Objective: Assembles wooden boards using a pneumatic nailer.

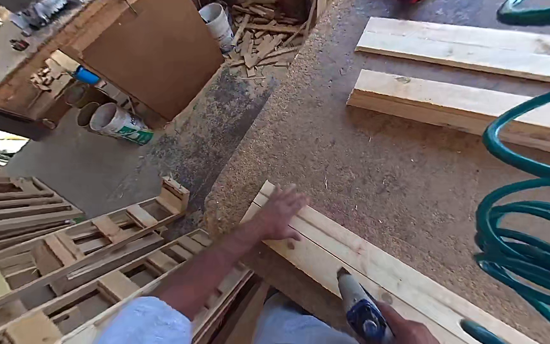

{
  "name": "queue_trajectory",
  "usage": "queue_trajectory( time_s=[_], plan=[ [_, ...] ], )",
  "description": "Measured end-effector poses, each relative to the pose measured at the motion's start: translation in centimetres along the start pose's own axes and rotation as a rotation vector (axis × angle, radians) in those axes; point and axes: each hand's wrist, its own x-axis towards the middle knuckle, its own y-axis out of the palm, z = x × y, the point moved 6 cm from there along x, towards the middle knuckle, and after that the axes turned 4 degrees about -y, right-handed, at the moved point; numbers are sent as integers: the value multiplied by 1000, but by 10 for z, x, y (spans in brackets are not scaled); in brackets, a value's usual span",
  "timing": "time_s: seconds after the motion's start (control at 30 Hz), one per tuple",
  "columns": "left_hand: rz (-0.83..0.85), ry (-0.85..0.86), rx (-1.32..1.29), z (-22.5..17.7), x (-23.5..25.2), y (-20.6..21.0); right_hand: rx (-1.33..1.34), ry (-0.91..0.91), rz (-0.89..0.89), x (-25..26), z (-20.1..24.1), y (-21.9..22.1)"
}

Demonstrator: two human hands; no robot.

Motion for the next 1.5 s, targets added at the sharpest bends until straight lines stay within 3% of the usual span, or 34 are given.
queue_trajectory(
  time_s=[0.1,0.17,0.37,0.57,0.8,1.0,1.2,1.3,1.4,1.5],
  plan=[
    [134,-12,59,101,-11,-24,1,91,73,60,74,13],
    [224,9,46,133,-13,-26,-21,109,146,98,119,22],
    [338,60,-16,142,-6,-26,-102,172,328,166,203,23],
    [256,107,-67,143,-5,-22,-67,209,373,194,224,27],
    [144,185,-111,147,-4,-16,-62,245,414,201,228,28],
    [144,169,-117,148,-3,-10,-65,283,471,189,215,17],
    [193,132,-144,147,-3,-12,-33,311,439,163,180,17],
    [315,24,-131,137,0,-23,-3,331,368,148,155,20],
    [224,96,-67,134,0,-22,30,281,299,132,127,34],
    [165,99,-91,136,2,-19,-113,222,156,118,83,54]
  ],
)
